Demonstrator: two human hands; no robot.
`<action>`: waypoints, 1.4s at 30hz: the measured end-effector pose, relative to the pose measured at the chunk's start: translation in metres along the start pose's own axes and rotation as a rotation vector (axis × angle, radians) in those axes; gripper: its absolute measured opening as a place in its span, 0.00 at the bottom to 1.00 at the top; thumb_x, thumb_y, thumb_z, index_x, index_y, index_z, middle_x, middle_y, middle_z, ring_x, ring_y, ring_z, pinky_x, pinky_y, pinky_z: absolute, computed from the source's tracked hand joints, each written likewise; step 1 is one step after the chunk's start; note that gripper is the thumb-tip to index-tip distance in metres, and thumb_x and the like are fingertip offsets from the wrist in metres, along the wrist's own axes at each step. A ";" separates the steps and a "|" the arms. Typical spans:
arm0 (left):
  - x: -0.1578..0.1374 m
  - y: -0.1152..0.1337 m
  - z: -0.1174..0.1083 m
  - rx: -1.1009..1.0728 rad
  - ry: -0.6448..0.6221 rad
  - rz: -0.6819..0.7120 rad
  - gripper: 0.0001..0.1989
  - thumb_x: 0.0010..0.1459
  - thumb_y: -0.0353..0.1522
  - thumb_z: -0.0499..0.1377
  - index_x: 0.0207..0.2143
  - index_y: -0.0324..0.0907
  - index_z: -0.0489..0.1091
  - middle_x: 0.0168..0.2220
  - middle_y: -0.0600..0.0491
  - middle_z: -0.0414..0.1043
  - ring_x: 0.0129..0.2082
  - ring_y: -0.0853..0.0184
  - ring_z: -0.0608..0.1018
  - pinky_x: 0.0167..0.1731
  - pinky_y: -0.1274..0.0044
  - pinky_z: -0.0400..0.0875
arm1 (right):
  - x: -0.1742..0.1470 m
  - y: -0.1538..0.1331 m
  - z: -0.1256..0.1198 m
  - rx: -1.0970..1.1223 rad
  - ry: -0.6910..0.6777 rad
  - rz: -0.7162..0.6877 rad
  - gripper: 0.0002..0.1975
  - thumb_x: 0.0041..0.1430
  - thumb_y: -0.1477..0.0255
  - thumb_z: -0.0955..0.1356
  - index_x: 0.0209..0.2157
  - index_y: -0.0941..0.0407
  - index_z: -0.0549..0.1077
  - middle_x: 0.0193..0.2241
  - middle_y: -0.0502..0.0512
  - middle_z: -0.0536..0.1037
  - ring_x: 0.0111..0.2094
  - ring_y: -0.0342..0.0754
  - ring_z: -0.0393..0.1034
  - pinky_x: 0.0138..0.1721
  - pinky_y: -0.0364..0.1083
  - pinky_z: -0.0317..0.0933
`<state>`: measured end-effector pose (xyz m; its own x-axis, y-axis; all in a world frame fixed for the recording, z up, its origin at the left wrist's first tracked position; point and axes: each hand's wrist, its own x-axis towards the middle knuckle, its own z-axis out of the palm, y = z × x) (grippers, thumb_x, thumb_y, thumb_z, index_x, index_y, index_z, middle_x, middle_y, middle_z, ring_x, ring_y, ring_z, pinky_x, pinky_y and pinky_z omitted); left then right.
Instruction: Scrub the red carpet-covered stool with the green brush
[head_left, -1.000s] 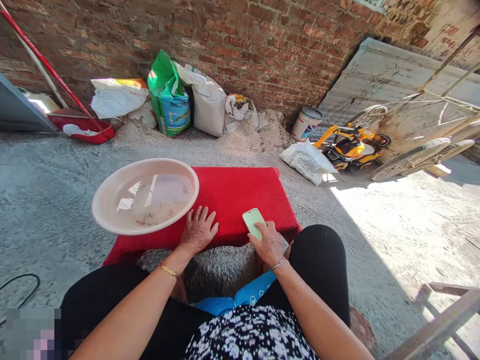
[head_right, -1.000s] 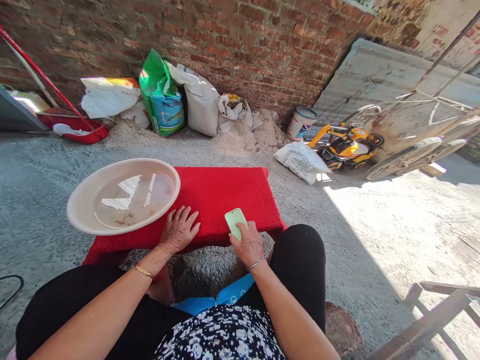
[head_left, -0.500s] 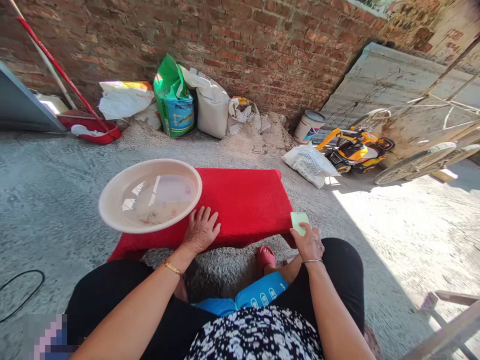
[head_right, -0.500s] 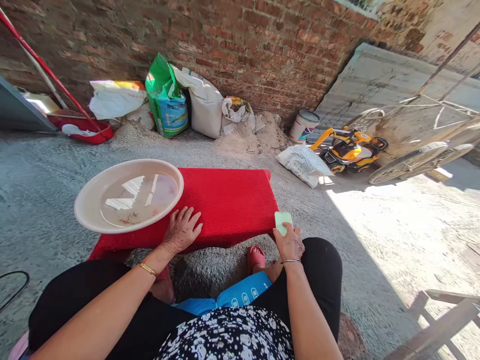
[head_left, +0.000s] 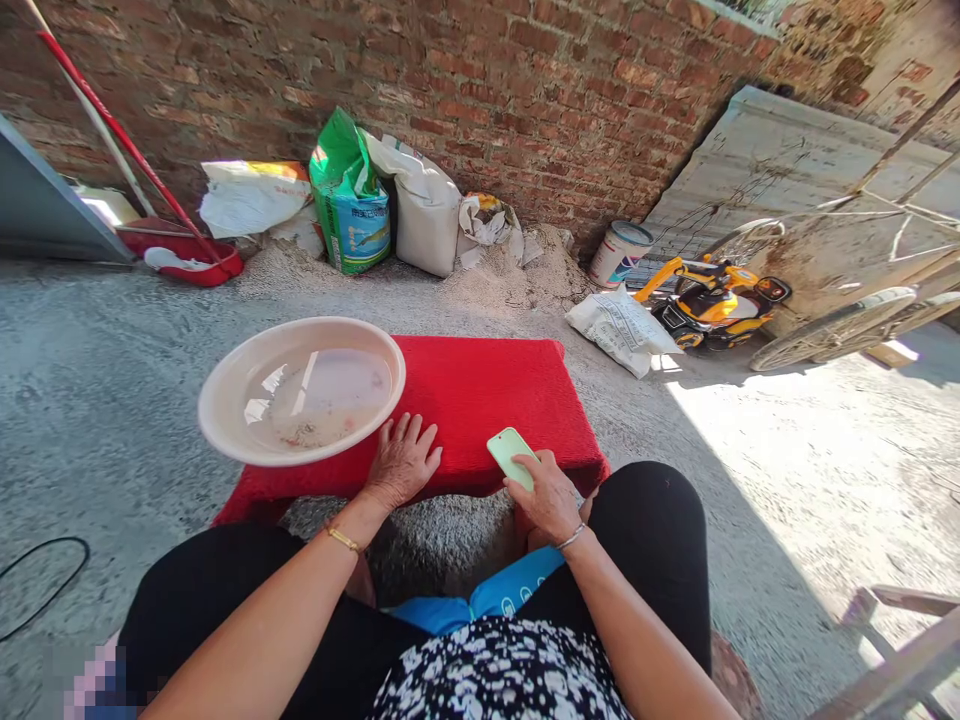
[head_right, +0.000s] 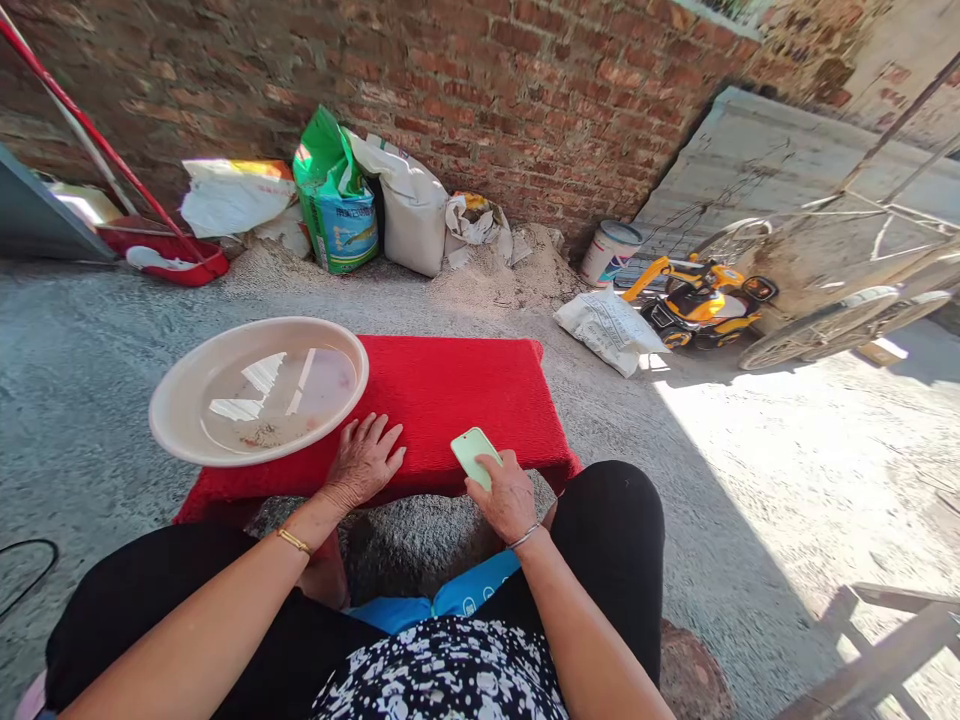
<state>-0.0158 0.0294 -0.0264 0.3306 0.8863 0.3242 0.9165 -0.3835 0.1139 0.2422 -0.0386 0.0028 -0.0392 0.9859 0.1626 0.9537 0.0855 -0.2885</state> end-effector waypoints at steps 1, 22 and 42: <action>0.000 0.000 0.000 -0.006 0.002 -0.001 0.20 0.60 0.39 0.52 0.52 0.44 0.71 0.56 0.41 0.67 0.58 0.48 0.65 0.57 0.55 0.55 | 0.000 0.005 -0.002 -0.018 0.004 0.045 0.17 0.56 0.63 0.69 0.48 0.49 0.73 0.41 0.54 0.69 0.36 0.46 0.69 0.35 0.42 0.60; -0.001 0.000 0.001 0.039 -0.001 0.015 0.20 0.60 0.38 0.51 0.51 0.42 0.71 0.55 0.39 0.67 0.58 0.47 0.66 0.56 0.55 0.55 | 0.000 -0.004 -0.001 0.013 0.048 0.045 0.17 0.57 0.63 0.68 0.48 0.49 0.73 0.42 0.55 0.69 0.38 0.48 0.69 0.36 0.44 0.61; 0.000 0.000 0.000 0.004 0.022 0.002 0.20 0.59 0.38 0.53 0.51 0.41 0.72 0.55 0.39 0.68 0.57 0.47 0.66 0.56 0.56 0.56 | 0.002 0.062 -0.029 -0.089 0.069 0.479 0.21 0.59 0.57 0.65 0.51 0.50 0.72 0.43 0.58 0.69 0.42 0.52 0.68 0.36 0.47 0.61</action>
<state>-0.0158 0.0297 -0.0267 0.3276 0.8794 0.3455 0.9167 -0.3844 0.1090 0.3099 -0.0352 0.0125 0.4269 0.8993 0.0946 0.8817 -0.3907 -0.2646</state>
